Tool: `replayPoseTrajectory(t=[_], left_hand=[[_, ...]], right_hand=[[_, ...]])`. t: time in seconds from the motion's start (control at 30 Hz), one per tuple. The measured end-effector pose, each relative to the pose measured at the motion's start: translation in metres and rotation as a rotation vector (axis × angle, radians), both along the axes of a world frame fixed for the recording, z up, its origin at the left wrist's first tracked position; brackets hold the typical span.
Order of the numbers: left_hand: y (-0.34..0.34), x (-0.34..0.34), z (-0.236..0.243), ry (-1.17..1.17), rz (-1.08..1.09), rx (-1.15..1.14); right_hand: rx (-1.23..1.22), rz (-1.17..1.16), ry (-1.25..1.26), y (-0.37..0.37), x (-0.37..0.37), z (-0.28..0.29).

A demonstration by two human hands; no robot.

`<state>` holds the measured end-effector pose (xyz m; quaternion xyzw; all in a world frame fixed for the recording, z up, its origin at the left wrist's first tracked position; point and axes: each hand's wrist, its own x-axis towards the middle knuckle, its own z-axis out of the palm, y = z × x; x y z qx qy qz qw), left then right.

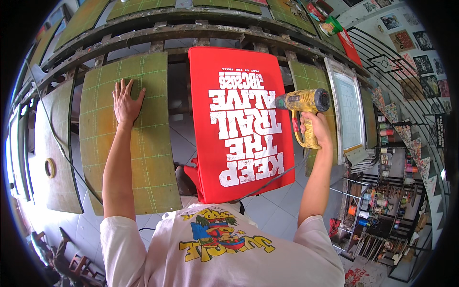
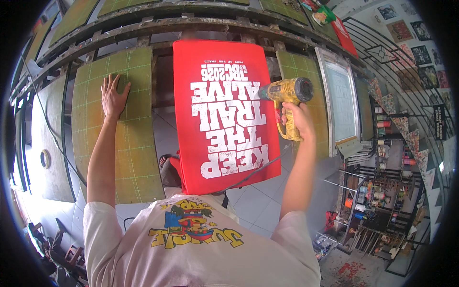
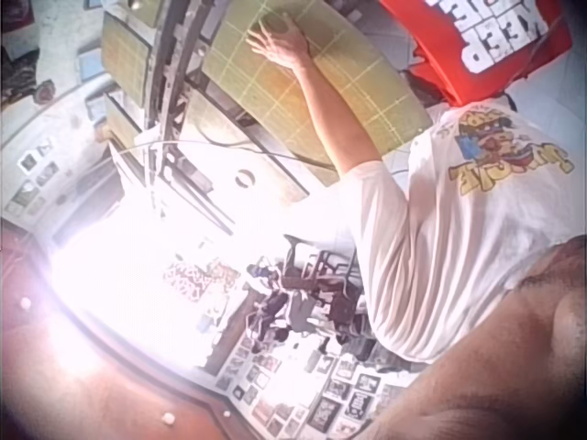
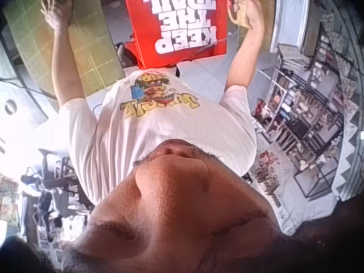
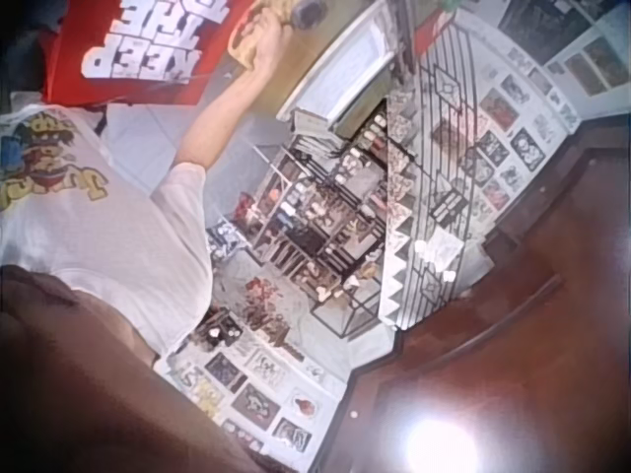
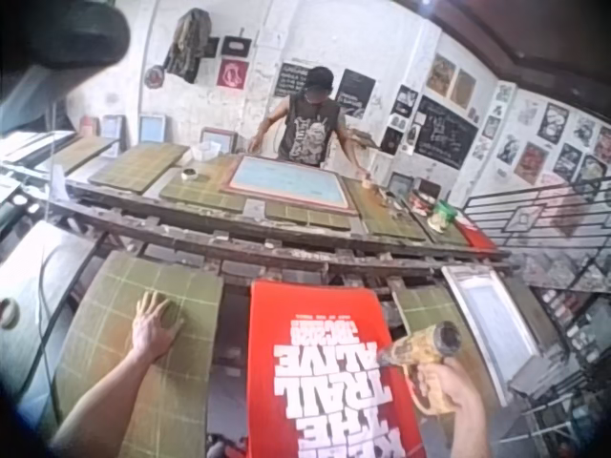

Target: The person performs screen printing on a red fabric by pulling a squeegee across a screen frame to apply white ink and then uses a heat gun to dry the printed design.

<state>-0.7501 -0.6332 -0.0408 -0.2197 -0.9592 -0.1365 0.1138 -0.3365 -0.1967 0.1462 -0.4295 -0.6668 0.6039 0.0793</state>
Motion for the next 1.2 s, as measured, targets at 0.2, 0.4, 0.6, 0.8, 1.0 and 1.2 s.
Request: replayPoseTrajectory(t=[0.2,0.4,0.6,0.8,1.0,1.2], left_hand=[[0.0,-0.001,-0.001,0.012,-0.014,0.042],[-0.001,0.0,0.0,0.01,-0.011,0.01],[-0.001,0.0,-0.001,0.012,-0.005,0.011],[0.0,-0.001,-0.002,0.008,-0.012,0.032],[-0.001,-0.001,-0.003,0.014,-0.011,0.043],[-0.001,0.0,-0.001,0.004,-0.004,0.032]], right_hand=[[0.021,0.009,0.002,0.001,-0.006,0.0],[-0.025,0.03,-0.001,-0.003,-0.012,0.002],[-0.003,0.047,-0.01,-0.003,-0.021,0.001],[-0.002,0.06,0.018,0.0,-0.03,-0.002],[-0.007,0.092,0.02,-0.003,-0.04,0.0],[-0.021,0.107,0.012,-0.005,-0.051,0.003]])
